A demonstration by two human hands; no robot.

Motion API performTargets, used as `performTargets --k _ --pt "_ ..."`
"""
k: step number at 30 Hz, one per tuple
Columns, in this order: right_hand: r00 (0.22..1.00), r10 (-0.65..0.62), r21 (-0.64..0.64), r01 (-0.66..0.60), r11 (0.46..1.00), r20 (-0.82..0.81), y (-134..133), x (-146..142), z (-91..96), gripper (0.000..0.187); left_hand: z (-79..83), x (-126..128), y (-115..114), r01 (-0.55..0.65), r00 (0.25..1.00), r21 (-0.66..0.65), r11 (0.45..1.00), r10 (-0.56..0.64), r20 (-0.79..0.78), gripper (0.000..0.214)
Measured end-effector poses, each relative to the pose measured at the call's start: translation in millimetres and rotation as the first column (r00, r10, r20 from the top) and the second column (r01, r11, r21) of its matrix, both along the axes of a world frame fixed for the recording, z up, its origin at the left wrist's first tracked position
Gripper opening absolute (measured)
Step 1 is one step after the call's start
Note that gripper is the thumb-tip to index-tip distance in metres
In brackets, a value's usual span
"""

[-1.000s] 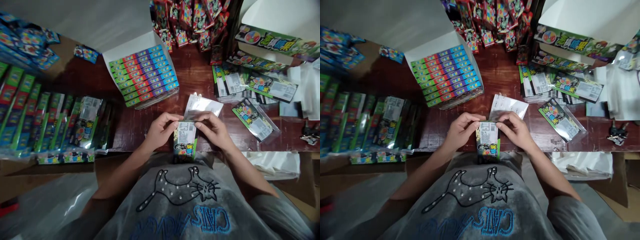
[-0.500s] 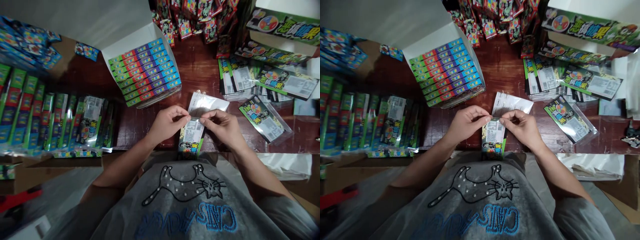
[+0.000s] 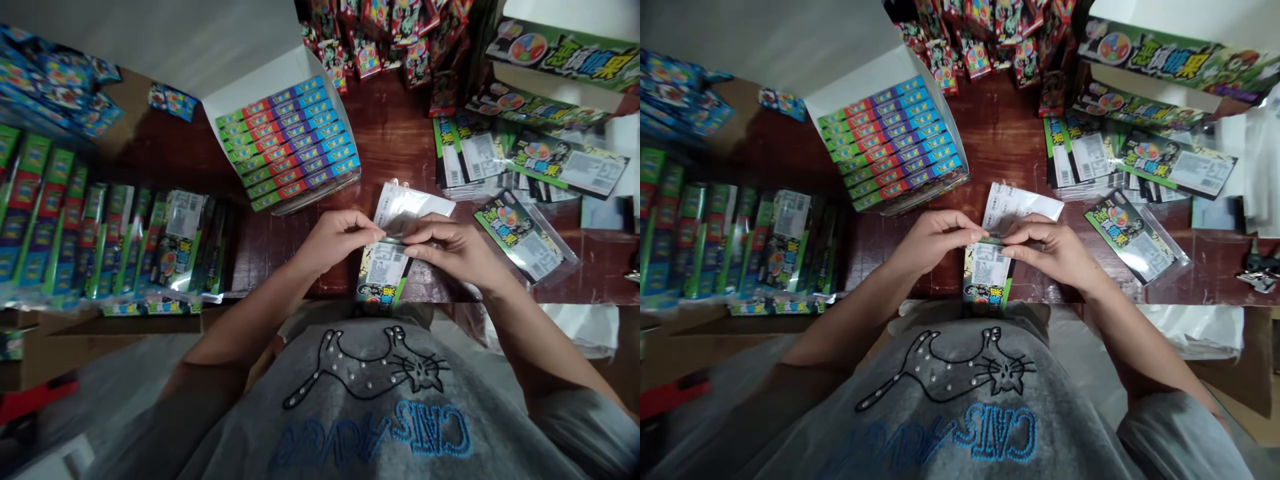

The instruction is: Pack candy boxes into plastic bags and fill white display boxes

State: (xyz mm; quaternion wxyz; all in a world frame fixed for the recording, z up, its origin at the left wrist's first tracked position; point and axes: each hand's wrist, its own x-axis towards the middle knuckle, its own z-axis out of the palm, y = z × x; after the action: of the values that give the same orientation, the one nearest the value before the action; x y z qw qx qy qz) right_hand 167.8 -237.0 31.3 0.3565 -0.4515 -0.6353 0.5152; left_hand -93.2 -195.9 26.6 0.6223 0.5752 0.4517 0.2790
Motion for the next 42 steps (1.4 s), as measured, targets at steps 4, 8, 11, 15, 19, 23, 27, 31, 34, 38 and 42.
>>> performTargets --k 4,8,11,15,19,23,27,31,34,38,42 --pt "0.995 0.092 0.033 -0.093 0.995 0.025 1.8 7.3 2.0 0.013 0.6 -6.3 -3.5 0.116 0.993 0.091 0.989 -0.117 0.007 0.014" --pt "0.961 -0.027 0.276 -0.053 0.960 0.276 30.9 11.9 -3.2 0.023 -3.6 -5.1 3.3 0.177 0.984 0.250 0.952 -0.178 -0.019 0.011" --pt "0.849 -0.193 0.398 -0.022 0.917 0.492 70.0 6.4 -17.3 0.048 -16.0 3.4 16.4 0.231 0.973 0.351 0.908 -0.221 -0.068 0.007" --pt "0.725 -0.172 0.378 -0.130 0.917 0.667 103.8 -4.9 -34.6 0.040 -40.8 11.4 28.8 0.234 0.970 0.239 0.942 -0.242 0.003 0.015" --pt "0.682 -0.180 0.444 -0.233 0.865 0.709 100.5 -9.5 -37.8 0.019 -56.7 12.3 30.4 0.182 0.980 0.124 0.975 -0.189 0.054 0.018" --pt "0.724 -0.115 0.429 -0.265 0.863 0.680 87.0 -6.8 -28.7 0.027 -61.5 13.4 32.0 0.150 0.985 0.105 0.983 -0.158 0.073 0.016" --pt "0.909 -0.055 0.369 -0.111 0.923 0.412 76.8 5.5 -8.1 0.028 -59.3 10.8 31.9 0.145 0.985 0.084 0.986 -0.152 0.088 0.017" --pt "0.949 -0.112 0.268 0.031 0.963 0.294 78.0 18.2 0.7 0.033 -45.2 4.7 25.4 0.134 0.991 0.144 0.981 -0.136 0.008 0.010" --pt "0.927 -0.094 0.350 -0.042 0.936 0.363 87.4 16.6 -15.3 0.029 -33.4 6.6 23.0 0.174 0.983 0.313 0.934 -0.145 -0.114 0.007" --pt "0.814 -0.186 0.463 -0.112 0.879 0.550 92.9 1.3 -41.1 0.025 -34.3 18.8 29.4 0.307 0.948 0.362 0.880 -0.249 -0.198 0.003" --pt "0.862 -0.194 0.469 -0.057 0.881 0.469 80.1 -6.9 -32.5 0.032 -41.1 22.6 32.7 0.343 0.925 0.286 0.895 -0.270 -0.265 0.005"
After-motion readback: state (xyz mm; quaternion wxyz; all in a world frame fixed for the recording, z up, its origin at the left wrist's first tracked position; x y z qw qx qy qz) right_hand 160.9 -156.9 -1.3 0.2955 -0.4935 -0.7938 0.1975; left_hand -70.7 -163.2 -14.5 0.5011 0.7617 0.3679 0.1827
